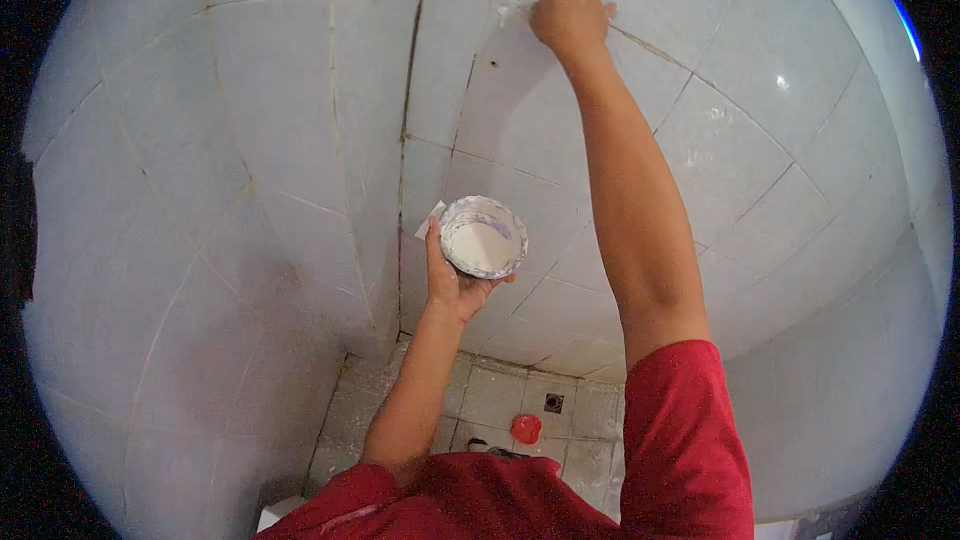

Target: The person fills holes and gaps on a tiled bathroom wall, scooping paste from a container using a spatula and applying the paste over the wall tiles with the spatula and by hand.

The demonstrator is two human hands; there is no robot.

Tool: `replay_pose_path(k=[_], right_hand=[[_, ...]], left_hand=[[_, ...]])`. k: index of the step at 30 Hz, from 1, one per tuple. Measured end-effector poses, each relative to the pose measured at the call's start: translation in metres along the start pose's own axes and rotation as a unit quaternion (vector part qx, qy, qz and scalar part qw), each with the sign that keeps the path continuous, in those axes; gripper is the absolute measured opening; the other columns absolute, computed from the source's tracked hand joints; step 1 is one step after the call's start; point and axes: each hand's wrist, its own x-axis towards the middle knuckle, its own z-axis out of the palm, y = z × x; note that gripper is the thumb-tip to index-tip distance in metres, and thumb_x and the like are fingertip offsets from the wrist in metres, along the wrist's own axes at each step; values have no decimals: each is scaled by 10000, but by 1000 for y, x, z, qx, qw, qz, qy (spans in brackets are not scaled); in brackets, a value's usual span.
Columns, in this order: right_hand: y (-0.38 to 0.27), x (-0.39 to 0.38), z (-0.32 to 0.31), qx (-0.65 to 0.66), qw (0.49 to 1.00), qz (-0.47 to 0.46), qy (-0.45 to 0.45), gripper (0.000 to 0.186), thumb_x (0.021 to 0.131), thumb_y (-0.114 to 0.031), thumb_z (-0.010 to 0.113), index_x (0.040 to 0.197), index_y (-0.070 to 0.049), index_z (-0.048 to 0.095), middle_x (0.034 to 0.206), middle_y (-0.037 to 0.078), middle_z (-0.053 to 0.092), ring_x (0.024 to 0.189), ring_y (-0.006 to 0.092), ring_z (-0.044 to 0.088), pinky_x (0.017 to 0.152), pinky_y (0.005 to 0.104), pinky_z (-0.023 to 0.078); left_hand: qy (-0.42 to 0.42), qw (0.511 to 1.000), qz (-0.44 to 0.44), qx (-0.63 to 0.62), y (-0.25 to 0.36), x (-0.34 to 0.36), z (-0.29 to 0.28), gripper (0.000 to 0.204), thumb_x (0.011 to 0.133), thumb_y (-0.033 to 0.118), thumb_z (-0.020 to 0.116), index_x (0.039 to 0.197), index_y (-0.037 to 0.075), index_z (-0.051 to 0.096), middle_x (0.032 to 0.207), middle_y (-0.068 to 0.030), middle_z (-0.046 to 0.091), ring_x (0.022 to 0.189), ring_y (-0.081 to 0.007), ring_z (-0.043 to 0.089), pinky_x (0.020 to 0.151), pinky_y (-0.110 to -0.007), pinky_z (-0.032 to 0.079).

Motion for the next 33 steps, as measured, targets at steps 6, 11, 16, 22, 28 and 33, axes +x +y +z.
replay_pose_path(k=[6,11,16,22,28,33], right_hand=[[9,1,-6,34,999,25,9,179,802,-204,647,890,-58,699,904,192,702,873,384,680,852,623,432],[-2,-3,1,5,999,34,32,199,797,-229,676,880,-49,691,884,186,702,853,382,682,852,623,432],[1,-3,8,30,999,4,34,186,797,-223,684,863,-50,699,878,186,701,850,373,682,887,612,427],[-7,4,3,17,999,43,28,208,789,-254,708,880,-68,716,910,169,707,893,367,675,910,616,413],[-10,8,7,31,996,78,23,264,794,-325,718,890,-79,720,918,164,711,885,362,674,888,555,427],[16,6,12,42,997,64,-8,306,792,-373,721,887,-82,720,908,163,711,880,358,674,842,508,438]], left_hand=[[-19,1000,21,8,-1,-1,-1,802,841,764,394,1331,132,462,1267,-170,532,1068,-358,578,681,-523,525],[1,1000,3,12,0,-1,-1,812,839,764,401,1347,132,453,1308,-171,507,1103,-365,560,738,-533,518],[-11,1000,-9,2,1,1,-3,806,844,759,391,1344,130,456,1315,-173,503,1114,-374,555,731,-539,520],[-16,1000,-20,-8,-4,8,-11,802,850,758,375,1338,127,454,1262,-172,538,1081,-375,573,693,-544,524],[-2,1000,-12,0,3,1,-4,794,849,761,372,1317,128,467,1248,-170,546,1048,-369,592,667,-521,536],[-37,999,-12,-8,0,6,-5,799,844,765,379,1319,129,466,1255,-173,547,1041,-368,598,653,-513,541]])
